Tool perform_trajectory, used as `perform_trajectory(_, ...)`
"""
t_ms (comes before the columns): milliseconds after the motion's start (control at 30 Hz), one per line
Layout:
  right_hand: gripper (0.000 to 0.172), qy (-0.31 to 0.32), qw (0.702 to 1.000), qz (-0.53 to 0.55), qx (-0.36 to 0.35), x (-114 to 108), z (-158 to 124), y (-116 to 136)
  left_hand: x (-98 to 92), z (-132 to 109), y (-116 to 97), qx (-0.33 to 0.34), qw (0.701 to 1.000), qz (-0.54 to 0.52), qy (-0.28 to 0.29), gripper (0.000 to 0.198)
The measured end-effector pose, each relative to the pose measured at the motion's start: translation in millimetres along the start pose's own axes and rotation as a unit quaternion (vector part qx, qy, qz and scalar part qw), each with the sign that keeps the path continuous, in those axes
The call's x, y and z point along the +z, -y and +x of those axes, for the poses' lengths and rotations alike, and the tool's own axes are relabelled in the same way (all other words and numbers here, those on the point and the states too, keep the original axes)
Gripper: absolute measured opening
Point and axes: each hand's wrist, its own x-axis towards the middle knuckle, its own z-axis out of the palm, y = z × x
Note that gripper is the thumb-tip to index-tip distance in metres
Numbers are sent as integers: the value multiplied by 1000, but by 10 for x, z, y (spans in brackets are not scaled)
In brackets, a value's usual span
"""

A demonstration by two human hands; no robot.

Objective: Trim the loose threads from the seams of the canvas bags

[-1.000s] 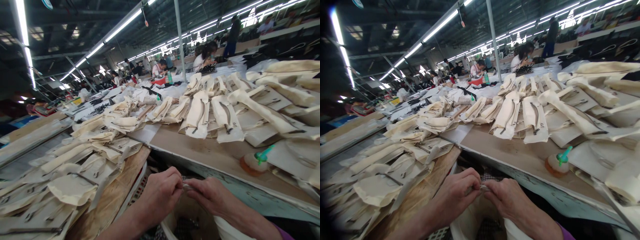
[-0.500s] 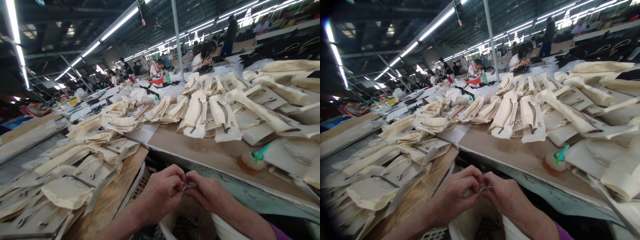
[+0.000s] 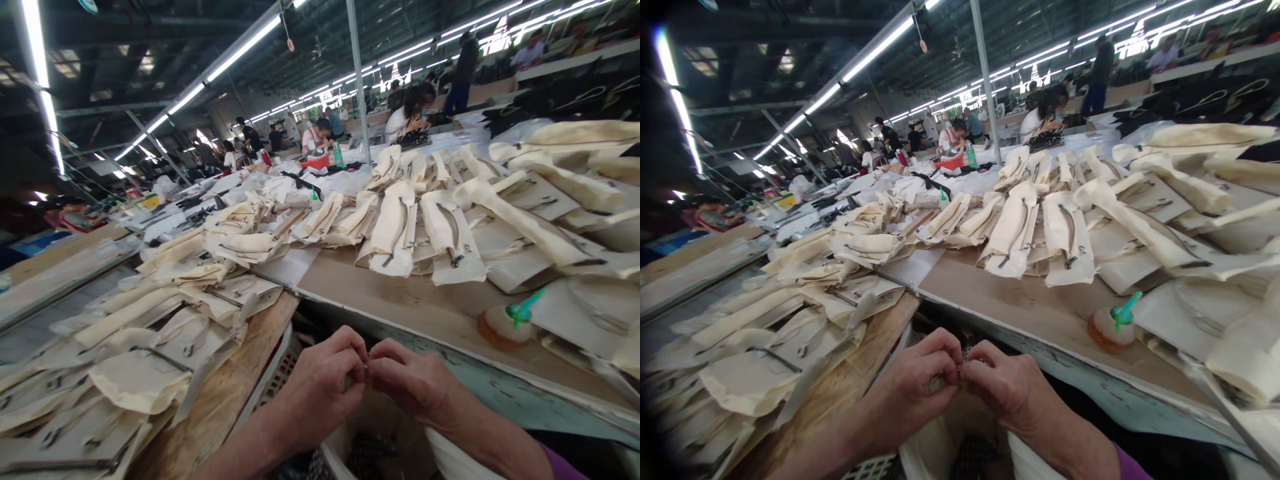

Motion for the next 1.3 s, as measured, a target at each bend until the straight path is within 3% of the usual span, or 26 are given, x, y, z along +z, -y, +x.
perform_trajectory(233, 15, -24, 999, -36, -13, -16, -7, 6, 10, 2, 0, -2, 1000, -1, 1, 19)
perform_trajectory(600, 12, -82, 995, 23, -43, 16, 30, -15, -21, -19, 20, -22, 999, 38, 21, 13)
perform_trajectory(767, 12, -84, 995, 26, -45, 18, 36, -11, -6, 18, 25, 2, 998, 53, 18, 18)
perform_trajectory(1300, 13, -80, 995, 44, -25, 54, -10, 51, 87, 70, 47, -48, 999, -12, -6, 17)
